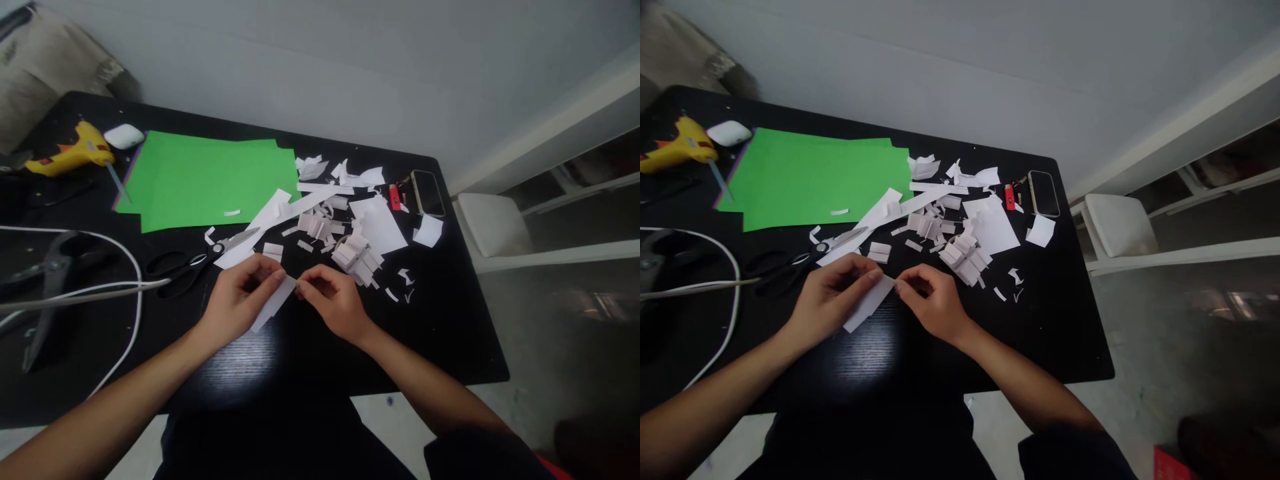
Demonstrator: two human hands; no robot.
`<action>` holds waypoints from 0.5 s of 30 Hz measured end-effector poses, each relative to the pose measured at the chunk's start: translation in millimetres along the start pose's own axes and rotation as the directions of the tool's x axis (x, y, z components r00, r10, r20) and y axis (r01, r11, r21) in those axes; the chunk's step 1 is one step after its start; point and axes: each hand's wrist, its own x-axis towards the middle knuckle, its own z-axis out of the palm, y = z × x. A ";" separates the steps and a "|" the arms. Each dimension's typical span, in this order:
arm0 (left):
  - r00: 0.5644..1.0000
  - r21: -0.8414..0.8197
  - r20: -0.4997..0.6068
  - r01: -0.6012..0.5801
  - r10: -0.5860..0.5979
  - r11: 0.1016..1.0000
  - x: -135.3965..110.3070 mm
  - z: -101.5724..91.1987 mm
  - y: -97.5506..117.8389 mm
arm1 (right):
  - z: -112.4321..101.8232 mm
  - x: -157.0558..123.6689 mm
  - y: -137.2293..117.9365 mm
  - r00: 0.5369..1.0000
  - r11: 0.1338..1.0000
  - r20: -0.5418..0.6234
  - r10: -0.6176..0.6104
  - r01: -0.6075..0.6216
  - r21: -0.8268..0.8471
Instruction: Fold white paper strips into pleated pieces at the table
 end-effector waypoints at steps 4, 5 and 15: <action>0.999 -0.027 0.010 0.033 -0.032 0.999 2.3 -0.7 2.8 | 0.1 0.7 2.2 1.000 0.998 -0.011 0.007 -0.006 0.057; 0.999 -0.038 0.015 0.039 -0.039 0.999 2.9 -0.8 3.2 | 0.2 0.8 2.1 1.000 0.998 -0.020 0.005 -0.004 0.062; 0.992 -0.188 0.069 0.114 -0.102 0.976 6.0 1.2 1.8 | -1.2 -0.4 1.3 0.997 0.983 0.040 -0.063 0.055 0.178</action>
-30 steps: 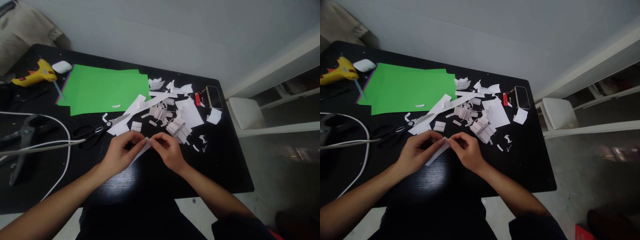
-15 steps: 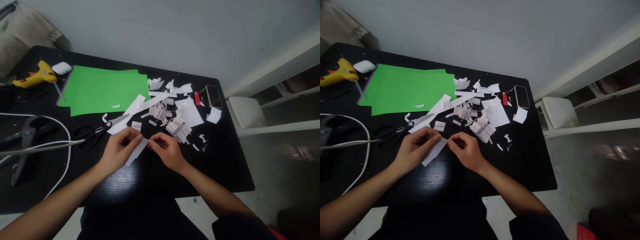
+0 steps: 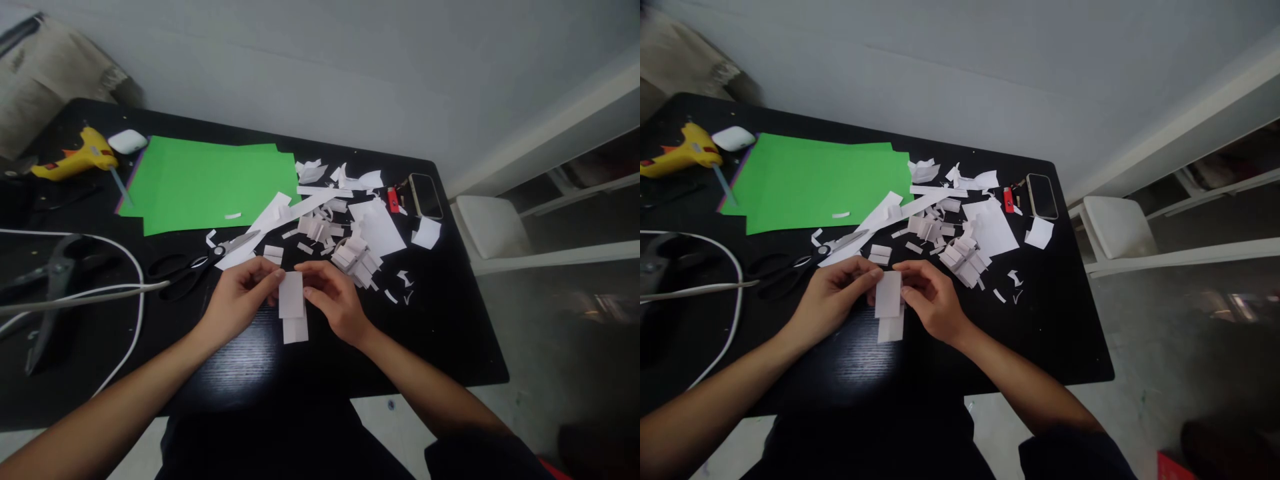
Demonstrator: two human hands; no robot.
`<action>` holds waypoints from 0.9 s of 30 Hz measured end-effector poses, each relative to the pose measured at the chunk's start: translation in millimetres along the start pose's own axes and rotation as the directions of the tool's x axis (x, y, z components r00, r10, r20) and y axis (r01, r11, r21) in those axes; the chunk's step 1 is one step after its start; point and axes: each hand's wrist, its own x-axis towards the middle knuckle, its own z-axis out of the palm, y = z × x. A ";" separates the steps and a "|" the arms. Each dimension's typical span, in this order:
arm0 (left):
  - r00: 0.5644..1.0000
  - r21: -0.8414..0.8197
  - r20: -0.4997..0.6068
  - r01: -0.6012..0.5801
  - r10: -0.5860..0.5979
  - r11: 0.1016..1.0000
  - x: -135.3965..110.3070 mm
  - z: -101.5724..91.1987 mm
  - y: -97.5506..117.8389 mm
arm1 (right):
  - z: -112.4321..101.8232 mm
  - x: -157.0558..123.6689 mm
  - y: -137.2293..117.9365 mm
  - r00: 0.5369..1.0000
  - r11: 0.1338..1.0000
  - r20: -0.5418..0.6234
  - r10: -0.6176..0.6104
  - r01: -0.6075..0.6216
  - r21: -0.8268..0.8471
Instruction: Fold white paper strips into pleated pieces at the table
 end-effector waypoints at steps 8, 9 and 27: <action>1.000 0.010 0.005 -0.013 0.013 1.000 0.8 -0.2 1.5 | -2.1 1.5 -0.3 0.998 0.998 -0.012 0.058 -0.058 0.030; 1.000 0.011 0.003 -0.014 0.014 1.000 0.7 -0.3 1.0 | -1.7 1.7 -0.4 0.998 0.997 -0.015 0.064 -0.063 0.046; 1.000 -0.027 0.010 0.004 -0.003 1.000 3.4 -1.0 2.2 | 0.4 5.2 -0.1 0.971 0.971 -0.067 0.232 -0.226 0.081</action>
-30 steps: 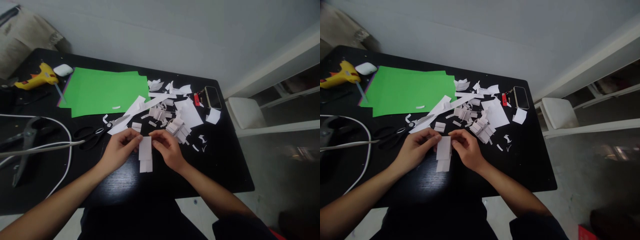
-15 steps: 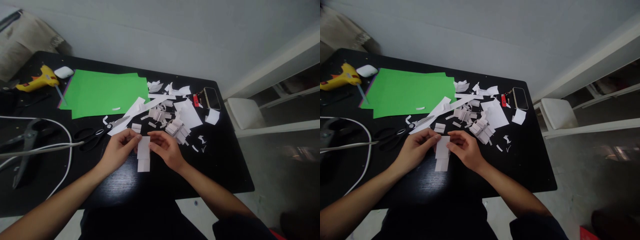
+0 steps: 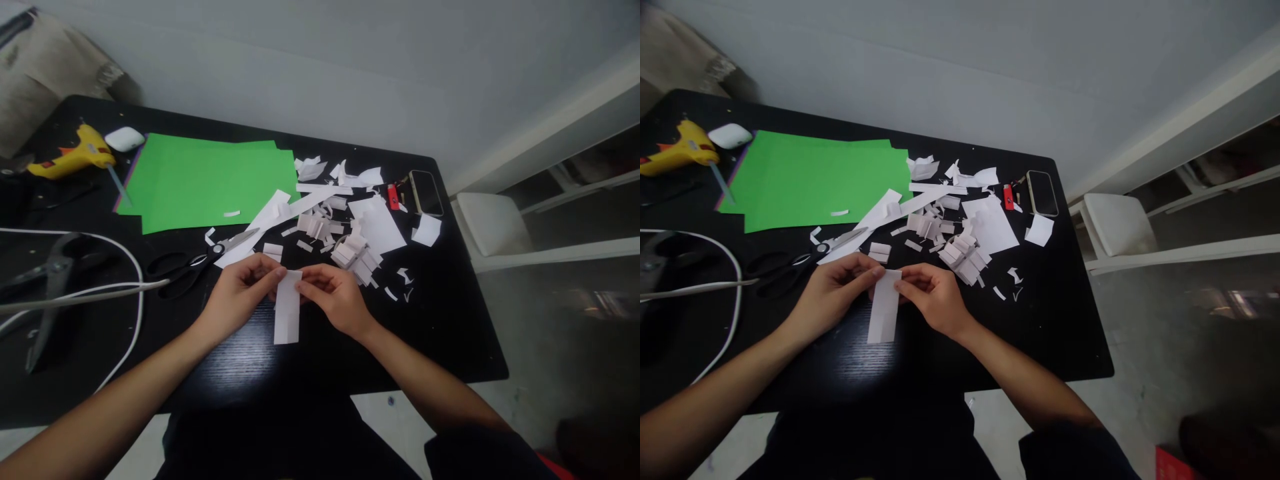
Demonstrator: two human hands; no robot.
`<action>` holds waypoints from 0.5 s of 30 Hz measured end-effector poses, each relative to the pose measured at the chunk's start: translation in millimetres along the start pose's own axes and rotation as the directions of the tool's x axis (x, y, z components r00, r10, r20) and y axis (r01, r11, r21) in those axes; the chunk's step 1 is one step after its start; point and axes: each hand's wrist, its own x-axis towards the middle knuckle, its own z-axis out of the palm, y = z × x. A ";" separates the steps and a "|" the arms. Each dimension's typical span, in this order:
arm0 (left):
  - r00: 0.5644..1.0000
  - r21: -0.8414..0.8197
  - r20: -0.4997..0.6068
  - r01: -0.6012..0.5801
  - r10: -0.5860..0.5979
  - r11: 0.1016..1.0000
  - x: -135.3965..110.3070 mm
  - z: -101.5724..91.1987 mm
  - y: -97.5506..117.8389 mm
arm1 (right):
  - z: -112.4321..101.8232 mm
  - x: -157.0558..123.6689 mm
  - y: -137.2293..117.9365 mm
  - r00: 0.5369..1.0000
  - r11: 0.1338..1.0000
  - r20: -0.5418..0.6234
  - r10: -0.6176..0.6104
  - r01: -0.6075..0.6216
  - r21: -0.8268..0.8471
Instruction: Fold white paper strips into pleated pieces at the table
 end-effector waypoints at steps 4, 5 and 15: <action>1.000 0.018 -0.011 -0.017 0.017 1.000 -0.3 0.7 -0.4 | -0.2 0.3 0.6 1.000 1.000 0.010 -0.003 0.003 -0.005; 1.000 0.026 -0.016 -0.023 0.023 0.999 -0.8 1.0 -0.3 | -0.4 0.4 0.8 1.000 1.000 0.012 -0.004 0.004 -0.007; 0.998 0.162 0.049 -0.048 0.041 0.986 -1.1 -2.3 -5.3 | 1.5 -1.3 3.3 0.999 1.000 0.042 -0.010 0.011 -0.017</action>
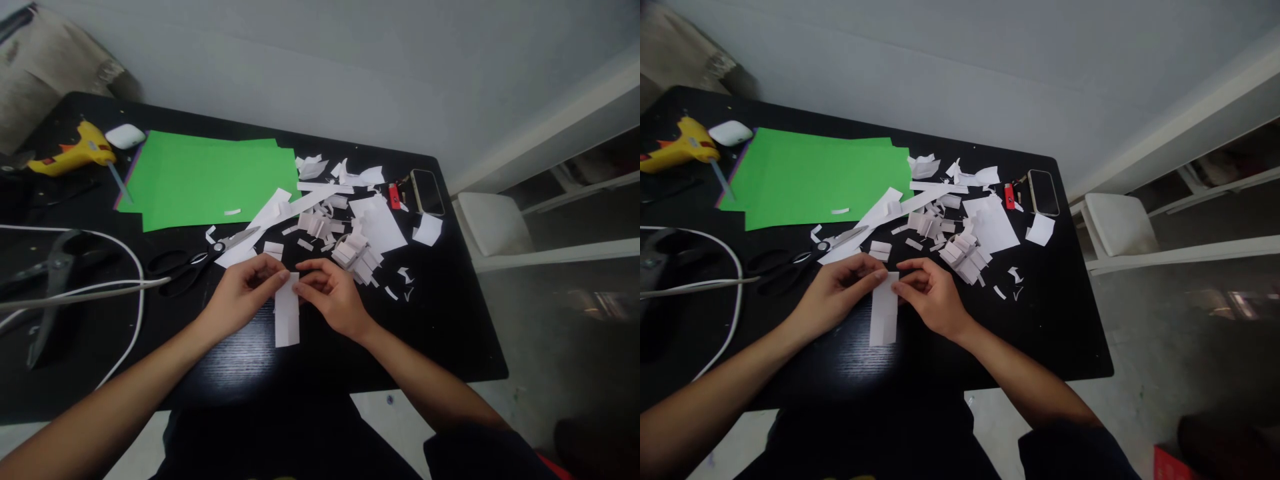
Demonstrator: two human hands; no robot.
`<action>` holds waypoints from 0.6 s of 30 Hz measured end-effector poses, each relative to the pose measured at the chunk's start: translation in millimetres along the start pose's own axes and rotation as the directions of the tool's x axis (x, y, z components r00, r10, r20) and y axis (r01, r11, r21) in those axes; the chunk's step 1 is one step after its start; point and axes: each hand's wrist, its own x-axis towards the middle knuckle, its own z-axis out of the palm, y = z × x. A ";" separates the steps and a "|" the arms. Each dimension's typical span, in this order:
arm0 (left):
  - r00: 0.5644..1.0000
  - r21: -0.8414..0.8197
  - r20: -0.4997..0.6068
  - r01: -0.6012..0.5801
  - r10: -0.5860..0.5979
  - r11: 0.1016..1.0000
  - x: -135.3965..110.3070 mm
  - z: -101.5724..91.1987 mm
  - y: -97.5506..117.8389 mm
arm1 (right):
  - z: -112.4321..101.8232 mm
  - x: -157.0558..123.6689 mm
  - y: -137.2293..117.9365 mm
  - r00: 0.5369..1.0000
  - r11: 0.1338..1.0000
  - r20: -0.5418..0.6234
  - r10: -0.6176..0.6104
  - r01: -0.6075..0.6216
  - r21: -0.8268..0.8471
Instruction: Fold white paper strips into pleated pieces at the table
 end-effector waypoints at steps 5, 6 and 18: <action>0.998 0.070 0.065 -0.015 0.010 0.997 0.7 -0.2 -3.5 | 2.8 -1.9 2.5 1.000 1.000 0.009 0.005 -0.005 -0.003; 0.998 0.073 0.062 -0.019 0.015 0.997 0.5 -0.1 -3.7 | 2.9 -2.1 2.9 1.000 1.000 0.007 0.002 -0.002 -0.006; 0.993 0.116 0.102 -0.067 0.055 0.991 -0.8 -0.4 -7.9 | 1.4 -3.1 4.5 0.999 0.999 0.054 -0.007 0.010 -0.044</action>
